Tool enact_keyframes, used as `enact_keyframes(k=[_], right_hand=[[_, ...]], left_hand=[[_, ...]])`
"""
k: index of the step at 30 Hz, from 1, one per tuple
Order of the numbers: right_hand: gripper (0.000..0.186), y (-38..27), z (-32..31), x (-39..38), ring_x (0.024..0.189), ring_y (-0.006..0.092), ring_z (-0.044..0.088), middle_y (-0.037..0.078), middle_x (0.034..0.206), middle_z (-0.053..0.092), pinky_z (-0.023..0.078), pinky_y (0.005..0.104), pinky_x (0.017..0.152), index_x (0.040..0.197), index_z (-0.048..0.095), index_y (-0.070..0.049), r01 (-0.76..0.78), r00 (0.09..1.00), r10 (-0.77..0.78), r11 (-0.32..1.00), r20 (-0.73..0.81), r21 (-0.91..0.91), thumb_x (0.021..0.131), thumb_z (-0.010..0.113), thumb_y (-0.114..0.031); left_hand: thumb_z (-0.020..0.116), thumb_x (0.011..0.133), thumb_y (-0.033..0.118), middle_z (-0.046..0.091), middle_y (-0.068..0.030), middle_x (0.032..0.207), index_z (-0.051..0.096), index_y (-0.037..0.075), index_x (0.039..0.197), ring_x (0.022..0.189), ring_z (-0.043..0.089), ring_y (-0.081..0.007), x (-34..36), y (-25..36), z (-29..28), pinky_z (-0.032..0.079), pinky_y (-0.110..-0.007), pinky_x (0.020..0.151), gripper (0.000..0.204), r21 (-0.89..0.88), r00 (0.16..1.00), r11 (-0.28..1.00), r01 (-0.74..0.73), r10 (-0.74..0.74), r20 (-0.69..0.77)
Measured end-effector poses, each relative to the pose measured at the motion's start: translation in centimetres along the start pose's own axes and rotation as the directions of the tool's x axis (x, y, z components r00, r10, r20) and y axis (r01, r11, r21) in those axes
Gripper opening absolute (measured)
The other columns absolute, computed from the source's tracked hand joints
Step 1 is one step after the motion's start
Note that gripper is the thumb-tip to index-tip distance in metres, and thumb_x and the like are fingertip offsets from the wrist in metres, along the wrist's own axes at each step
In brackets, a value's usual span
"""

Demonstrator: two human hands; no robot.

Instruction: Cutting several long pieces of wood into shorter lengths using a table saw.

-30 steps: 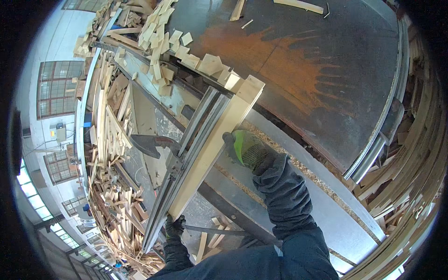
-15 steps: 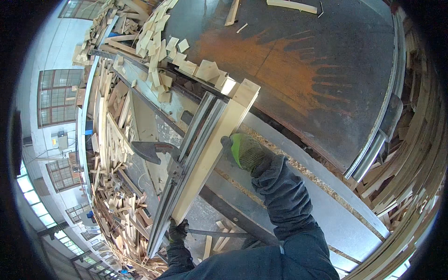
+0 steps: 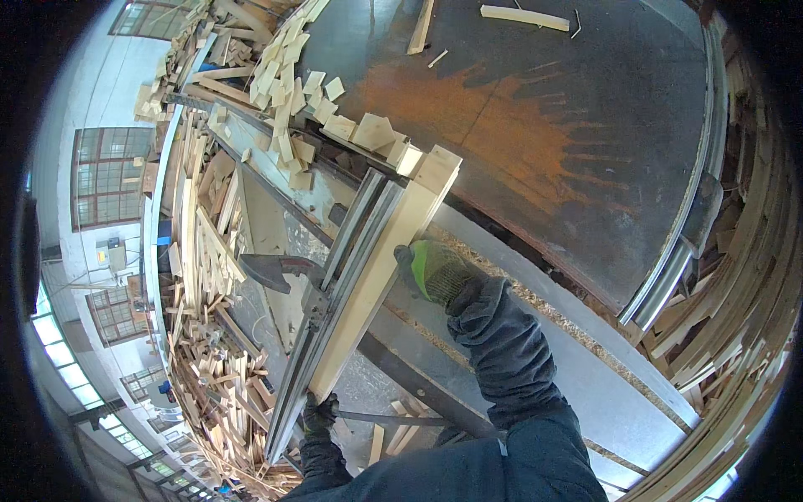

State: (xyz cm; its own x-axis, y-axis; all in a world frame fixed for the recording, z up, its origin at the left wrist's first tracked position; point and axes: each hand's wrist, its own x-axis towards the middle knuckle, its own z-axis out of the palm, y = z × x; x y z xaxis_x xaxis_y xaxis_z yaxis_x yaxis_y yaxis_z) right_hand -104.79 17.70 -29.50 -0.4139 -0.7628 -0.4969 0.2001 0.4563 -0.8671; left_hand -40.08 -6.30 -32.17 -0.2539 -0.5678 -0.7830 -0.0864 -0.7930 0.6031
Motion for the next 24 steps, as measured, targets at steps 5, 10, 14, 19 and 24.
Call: enact_keyframes(k=[5, 10, 14, 19, 24], right_hand=[[0.074, 0.5, 0.6, 0.7, 0.064, 0.0236, 0.074, 0.010, 0.072, 0.076, 0.061, 0.0420, 0.065, 0.091, 0.080, -0.003, 0.022, 1.000, -0.022, 1.000, 0.017, -0.017, 0.121, 0.049, -0.063], [0.075, 0.2, 0.8, 0.5, 0.064, 0.0239, 0.075, 0.011, 0.071, 0.076, 0.061, 0.0416, 0.065, 0.091, 0.080, -0.002, -0.015, 1.000, 0.015, 1.000, 0.003, -0.008, 0.121, 0.048, -0.063], [0.076, 0.3, 0.4, 0.7, 0.064, 0.0249, 0.075, 0.011, 0.069, 0.075, 0.061, 0.0432, 0.065, 0.088, 0.080, -0.004, 0.037, 0.999, -0.036, 0.998, 0.027, -0.042, 0.121, 0.047, -0.064], [0.075, 1.2, 0.8, 1.2, 0.064, 0.0261, 0.074, 0.010, 0.069, 0.074, 0.061, 0.0444, 0.067, 0.088, 0.080, -0.004, 0.061, 0.998, -0.064, 0.994, -0.028, -0.093, 0.121, 0.048, -0.064], [0.076, 0.2, 0.7, 1.3, 0.063, 0.0256, 0.073, 0.010, 0.069, 0.074, 0.060, 0.0432, 0.064, 0.089, 0.080, -0.005, 0.043, 0.999, -0.041, 0.995, 0.023, -0.095, 0.121, 0.047, -0.065]], left_hand=[[0.074, 0.114, 0.050, 0.076, -0.0155, 0.123, 0.067, 0.007, 0.151, 0.097, 0.073, -0.0333, -0.2, 0.1, -0.8, 0.064, -0.047, 0.080, 0.057, 0.037, 0.993, 0.998, -0.058, 0.061, -0.099], [0.082, 0.104, 0.062, 0.084, -0.0170, 0.116, 0.072, 0.004, 0.147, 0.101, 0.083, -0.0371, 0.1, 1.3, -2.8, 0.072, -0.048, 0.082, 0.073, 0.004, 0.988, 0.994, 0.109, -0.109, 0.109], [0.082, 0.105, 0.059, 0.084, -0.0173, 0.117, 0.071, 0.005, 0.149, 0.103, 0.083, -0.0372, 0.5, 0.8, -2.1, 0.073, -0.049, 0.083, 0.071, -0.022, 0.997, 0.999, 0.039, -0.037, 0.061], [0.082, 0.108, 0.053, 0.082, -0.0180, 0.125, 0.070, 0.005, 0.151, 0.108, 0.082, -0.0385, 0.1, 1.4, -0.7, 0.072, -0.050, 0.084, 0.065, 0.036, 0.999, 0.999, 0.028, -0.029, 0.046], [0.081, 0.108, 0.053, 0.082, -0.0185, 0.125, 0.070, 0.004, 0.150, 0.106, 0.082, -0.0392, -0.3, 1.8, -1.8, 0.071, -0.049, 0.082, 0.066, -0.029, 0.999, 1.000, 0.011, -0.010, 0.048]])
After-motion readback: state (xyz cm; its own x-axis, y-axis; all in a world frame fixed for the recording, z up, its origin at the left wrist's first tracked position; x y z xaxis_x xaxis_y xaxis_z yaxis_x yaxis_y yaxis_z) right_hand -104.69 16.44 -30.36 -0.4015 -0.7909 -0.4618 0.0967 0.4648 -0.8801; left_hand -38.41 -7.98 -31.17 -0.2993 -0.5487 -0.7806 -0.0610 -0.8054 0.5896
